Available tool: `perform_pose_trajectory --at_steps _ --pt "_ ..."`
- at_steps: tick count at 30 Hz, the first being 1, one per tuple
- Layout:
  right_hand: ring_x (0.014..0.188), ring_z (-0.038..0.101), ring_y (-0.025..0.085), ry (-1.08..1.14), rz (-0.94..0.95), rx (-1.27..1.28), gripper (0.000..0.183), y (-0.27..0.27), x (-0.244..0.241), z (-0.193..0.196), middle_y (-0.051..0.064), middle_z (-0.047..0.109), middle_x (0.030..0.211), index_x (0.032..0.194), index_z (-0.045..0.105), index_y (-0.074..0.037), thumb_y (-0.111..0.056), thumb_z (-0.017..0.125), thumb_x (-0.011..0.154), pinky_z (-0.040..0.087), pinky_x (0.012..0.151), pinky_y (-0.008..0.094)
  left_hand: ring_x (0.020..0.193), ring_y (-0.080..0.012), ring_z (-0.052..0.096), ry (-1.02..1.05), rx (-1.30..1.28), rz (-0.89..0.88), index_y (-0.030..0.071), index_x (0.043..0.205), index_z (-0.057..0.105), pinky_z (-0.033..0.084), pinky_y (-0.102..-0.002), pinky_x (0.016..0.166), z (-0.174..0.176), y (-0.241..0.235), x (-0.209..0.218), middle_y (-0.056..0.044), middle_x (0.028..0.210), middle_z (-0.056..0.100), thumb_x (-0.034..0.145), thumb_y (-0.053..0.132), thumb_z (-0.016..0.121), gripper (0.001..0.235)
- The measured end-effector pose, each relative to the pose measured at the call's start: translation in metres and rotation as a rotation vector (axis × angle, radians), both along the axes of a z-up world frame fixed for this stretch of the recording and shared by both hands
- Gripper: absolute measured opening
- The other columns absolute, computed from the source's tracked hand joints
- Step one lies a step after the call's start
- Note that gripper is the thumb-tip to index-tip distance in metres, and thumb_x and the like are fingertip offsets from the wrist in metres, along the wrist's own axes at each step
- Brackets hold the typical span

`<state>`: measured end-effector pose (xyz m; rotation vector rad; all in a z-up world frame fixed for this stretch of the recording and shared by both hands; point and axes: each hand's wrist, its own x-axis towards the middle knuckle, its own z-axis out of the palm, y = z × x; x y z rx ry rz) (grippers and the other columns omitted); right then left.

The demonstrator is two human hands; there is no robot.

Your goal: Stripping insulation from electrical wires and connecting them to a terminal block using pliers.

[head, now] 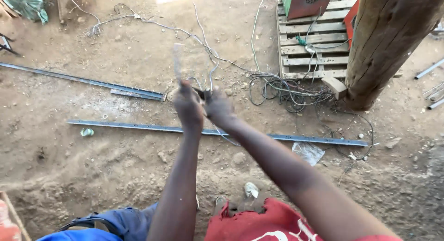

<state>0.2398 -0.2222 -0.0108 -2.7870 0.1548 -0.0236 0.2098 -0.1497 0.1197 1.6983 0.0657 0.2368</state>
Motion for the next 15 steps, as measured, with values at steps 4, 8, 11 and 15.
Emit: perform_pose_trajectory --at_steps 4,8,11,15 --pt "0.074 0.067 0.038 -0.158 0.088 -0.084 0.051 -0.024 0.007 0.019 0.014 0.055 0.104 0.135 0.050 -0.014 -0.051 0.054 0.099 0.057 0.049 0.050 0.053 -0.0086 0.042 0.014 -0.473 -0.003 0.020 0.081 0.046 0.034 -0.020 0.053 0.055 0.023 0.013 0.008 0.061 0.037 0.103 0.064 0.034 0.051" --pt "0.074 0.069 0.040 -0.299 0.121 -0.100 0.051 -0.043 0.000 0.075 0.020 0.054 0.112 0.141 0.045 -0.005 -0.037 0.054 0.101 0.058 0.049 0.050 0.053 -0.0147 0.050 0.114 -0.696 -0.045 0.015 0.088 0.049 0.047 -0.025 0.055 0.082 0.031 0.012 0.001 0.060 0.044 0.097 0.067 0.045 0.053" --pt "0.080 0.069 0.044 -0.360 0.111 -0.011 0.047 -0.055 -0.004 0.112 0.022 0.056 0.112 0.138 0.046 -0.002 -0.027 0.058 0.100 0.060 0.052 0.054 0.050 -0.0160 0.056 0.232 -0.530 -0.088 0.010 0.094 0.053 0.057 -0.030 0.058 0.077 0.032 0.018 -0.004 0.055 0.049 0.094 0.068 0.055 0.058" --pt "0.084 0.069 0.044 -0.448 0.048 -0.053 0.045 -0.070 -0.002 0.143 0.024 0.056 0.119 0.137 0.045 -0.002 -0.028 0.056 0.101 0.060 0.052 0.054 0.069 -0.0187 0.061 0.432 -0.124 -0.346 -0.001 0.130 0.054 0.065 -0.036 0.065 0.078 0.022 0.013 -0.007 0.078 0.050 0.093 0.055 0.072 0.069"
